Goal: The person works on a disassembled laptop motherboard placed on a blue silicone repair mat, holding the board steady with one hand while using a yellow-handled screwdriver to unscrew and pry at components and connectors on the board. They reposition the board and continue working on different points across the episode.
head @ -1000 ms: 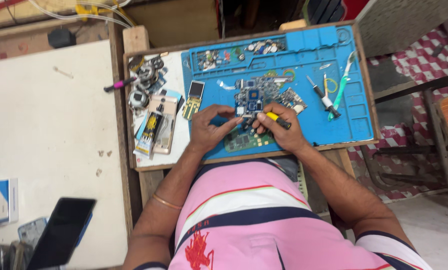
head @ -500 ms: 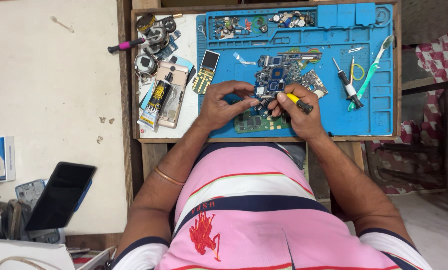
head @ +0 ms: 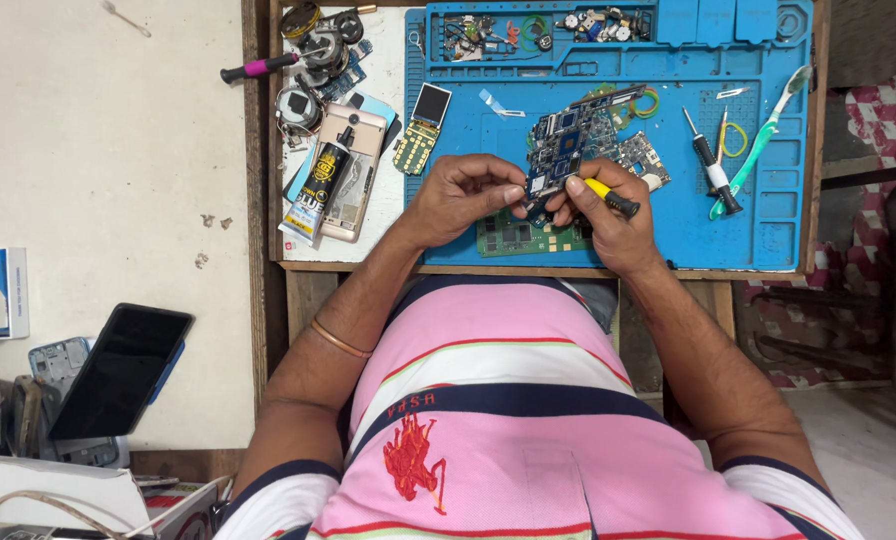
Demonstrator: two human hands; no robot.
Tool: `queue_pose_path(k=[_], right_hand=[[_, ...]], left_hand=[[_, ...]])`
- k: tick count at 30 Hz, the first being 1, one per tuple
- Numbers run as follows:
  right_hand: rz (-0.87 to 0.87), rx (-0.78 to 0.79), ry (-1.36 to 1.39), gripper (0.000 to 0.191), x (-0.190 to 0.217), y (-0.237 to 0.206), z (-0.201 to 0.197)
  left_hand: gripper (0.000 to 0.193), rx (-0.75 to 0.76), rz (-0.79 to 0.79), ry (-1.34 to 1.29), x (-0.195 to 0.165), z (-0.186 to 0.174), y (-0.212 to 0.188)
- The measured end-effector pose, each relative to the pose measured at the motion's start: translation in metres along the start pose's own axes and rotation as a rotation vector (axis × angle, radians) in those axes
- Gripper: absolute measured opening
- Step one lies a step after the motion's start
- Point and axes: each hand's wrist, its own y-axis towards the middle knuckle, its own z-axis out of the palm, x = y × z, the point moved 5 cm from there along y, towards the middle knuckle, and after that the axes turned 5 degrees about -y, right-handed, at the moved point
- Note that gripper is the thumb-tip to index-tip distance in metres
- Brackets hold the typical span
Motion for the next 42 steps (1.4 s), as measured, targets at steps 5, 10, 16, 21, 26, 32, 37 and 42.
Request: queue_pose_path(k=[5, 10, 16, 21, 26, 32, 37, 42], right_hand=[[-0.003, 0.002, -0.004, 0.018, -0.0001, 0.0009, 0.0007], [0.002, -0.001, -0.014, 0.018, -0.0015, 0.0005, 0.0003], [-0.003, 0.014, 0.008, 0.018, -0.0029, 0.0010, 0.0002], [-0.019, 0.018, -0.023, 0.017, -0.0030, 0.0011, -0.0001], [-0.015, 0.020, -0.021, 0.018, -0.0032, 0.0013, -0.0003], [-0.011, 0.027, -0.014, 0.019, -0.0022, 0.0007, 0.0009], [0.002, 0.022, -0.008, 0.018, -0.0021, 0.0005, 0.0013], [0.000, 0.027, 0.000, 0.017, -0.0014, 0.0004, 0.0019]], left_hand=[[0.019, 0.036, -0.032, -0.011, 0.0009, -0.0004, 0.0005], [0.020, 0.051, -0.052, -0.024, 0.0027, -0.0005, 0.0011], [0.019, 0.075, -0.043, -0.027, 0.0016, 0.0009, 0.0006], [0.019, 0.068, -0.050, -0.029, 0.0003, 0.0014, -0.0003], [0.020, 0.066, -0.034, -0.025, -0.0012, 0.0013, 0.0004], [0.022, 0.034, -0.021, -0.023, -0.0017, -0.0002, 0.0024], [0.023, 0.025, -0.007, 0.000, 0.0005, -0.0025, 0.0030], [0.023, 0.044, 0.010, -0.005, 0.0007, -0.0030, 0.0036]])
